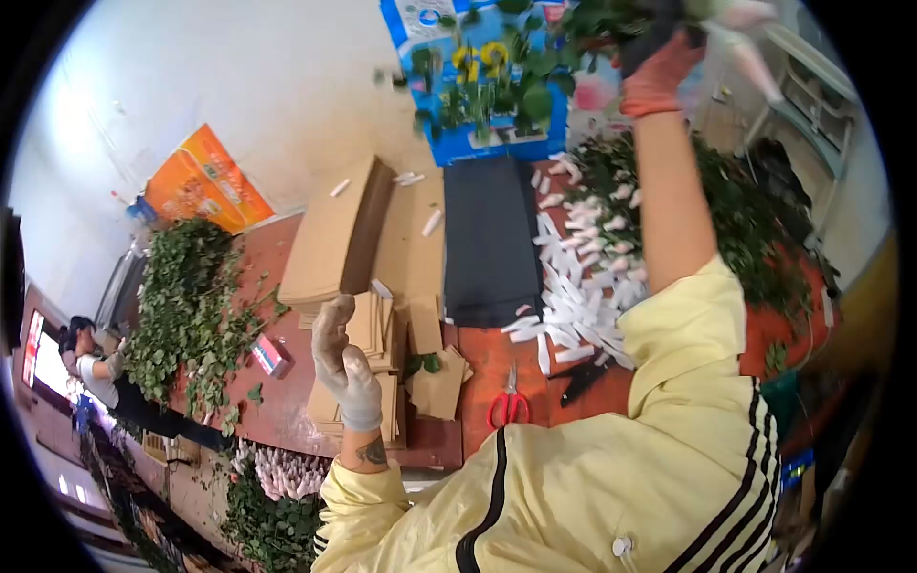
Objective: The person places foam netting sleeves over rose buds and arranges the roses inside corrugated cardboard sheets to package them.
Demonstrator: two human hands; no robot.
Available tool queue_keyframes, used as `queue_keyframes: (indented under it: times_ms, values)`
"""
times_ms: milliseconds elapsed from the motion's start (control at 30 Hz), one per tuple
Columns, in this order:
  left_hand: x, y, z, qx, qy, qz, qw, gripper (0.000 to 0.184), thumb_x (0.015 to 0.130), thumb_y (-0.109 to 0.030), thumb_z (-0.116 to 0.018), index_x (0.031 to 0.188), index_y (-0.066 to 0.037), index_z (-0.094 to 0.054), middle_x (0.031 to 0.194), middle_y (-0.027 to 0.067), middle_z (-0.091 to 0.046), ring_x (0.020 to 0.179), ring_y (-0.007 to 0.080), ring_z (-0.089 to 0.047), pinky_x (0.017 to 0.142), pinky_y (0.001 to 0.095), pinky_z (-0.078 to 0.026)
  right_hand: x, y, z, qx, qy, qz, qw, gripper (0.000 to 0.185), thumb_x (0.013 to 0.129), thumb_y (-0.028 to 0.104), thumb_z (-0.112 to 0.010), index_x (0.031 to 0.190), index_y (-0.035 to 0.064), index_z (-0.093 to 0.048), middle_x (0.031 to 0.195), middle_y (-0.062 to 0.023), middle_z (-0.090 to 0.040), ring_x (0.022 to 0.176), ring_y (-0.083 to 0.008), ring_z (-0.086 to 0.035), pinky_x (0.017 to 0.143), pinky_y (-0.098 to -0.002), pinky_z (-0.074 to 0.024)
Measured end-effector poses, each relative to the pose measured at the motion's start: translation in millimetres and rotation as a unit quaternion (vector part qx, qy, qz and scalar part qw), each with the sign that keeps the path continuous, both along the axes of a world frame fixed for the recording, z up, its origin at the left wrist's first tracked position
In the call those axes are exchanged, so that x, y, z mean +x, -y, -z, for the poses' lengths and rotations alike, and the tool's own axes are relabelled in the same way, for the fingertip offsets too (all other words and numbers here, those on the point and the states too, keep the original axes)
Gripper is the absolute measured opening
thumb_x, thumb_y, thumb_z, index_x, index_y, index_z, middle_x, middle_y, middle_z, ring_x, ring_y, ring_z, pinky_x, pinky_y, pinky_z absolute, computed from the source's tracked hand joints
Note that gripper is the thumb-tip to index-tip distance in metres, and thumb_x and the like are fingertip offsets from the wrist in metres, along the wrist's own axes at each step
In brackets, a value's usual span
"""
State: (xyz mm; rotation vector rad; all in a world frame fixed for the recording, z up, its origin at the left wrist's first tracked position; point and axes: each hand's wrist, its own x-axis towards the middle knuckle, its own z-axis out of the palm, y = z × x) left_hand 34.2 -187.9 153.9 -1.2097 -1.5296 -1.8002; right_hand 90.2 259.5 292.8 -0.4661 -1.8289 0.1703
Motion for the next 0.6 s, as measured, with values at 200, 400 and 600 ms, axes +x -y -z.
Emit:
queue_keyframes:
  times_ms: [200, 400, 600]
  values:
    - [39.2, -58.4, -15.7, 0.089, -0.045, 0.142, 0.985, 0.059, 0.087, -0.035, -0.053, 0.132, 0.000, -0.035, 0.125, 0.0213, -0.046, 0.112, 0.0341, -0.049, 0.096, 0.0462, -0.038, 240.7, 81.5, -31.9, -0.066, 0.000, 0.008, 0.998, 0.028, 0.087, 0.019, -0.045, 0.109, 0.0008, -0.048, 0.102, -0.0162, -0.052, 0.096, -0.0275, -0.050, 0.088, -0.0392, -0.0392]
    - [135.5, -115.5, -64.6, 0.159, -0.082, 0.511, 0.841, 0.052, 0.086, -0.045, -0.050, 0.101, 0.004, -0.054, 0.093, 0.0197, -0.058, 0.078, 0.0336, -0.057, 0.070, 0.0423, -0.045, 459.5, 251.4, -36.7, -0.138, -0.104, 0.151, 0.973, 0.030, 0.088, 0.021, -0.047, 0.110, 0.0013, -0.049, 0.102, -0.0139, -0.053, 0.094, -0.0254, -0.052, 0.087, -0.0372, -0.0410]
    - [253.1, -142.6, -114.1, 0.151, -0.029, 0.716, 0.681, 0.077, 0.072, -0.038, -0.064, 0.130, 0.005, -0.036, 0.129, 0.0236, -0.042, 0.113, 0.0399, -0.043, 0.096, 0.0433, -0.033, 525.0, 408.3, -22.5, -0.156, -0.310, 0.158, 0.925, 0.031, 0.088, 0.023, -0.049, 0.111, 0.0018, -0.049, 0.101, -0.0116, -0.054, 0.092, -0.0233, -0.053, 0.086, -0.0352, -0.0427]
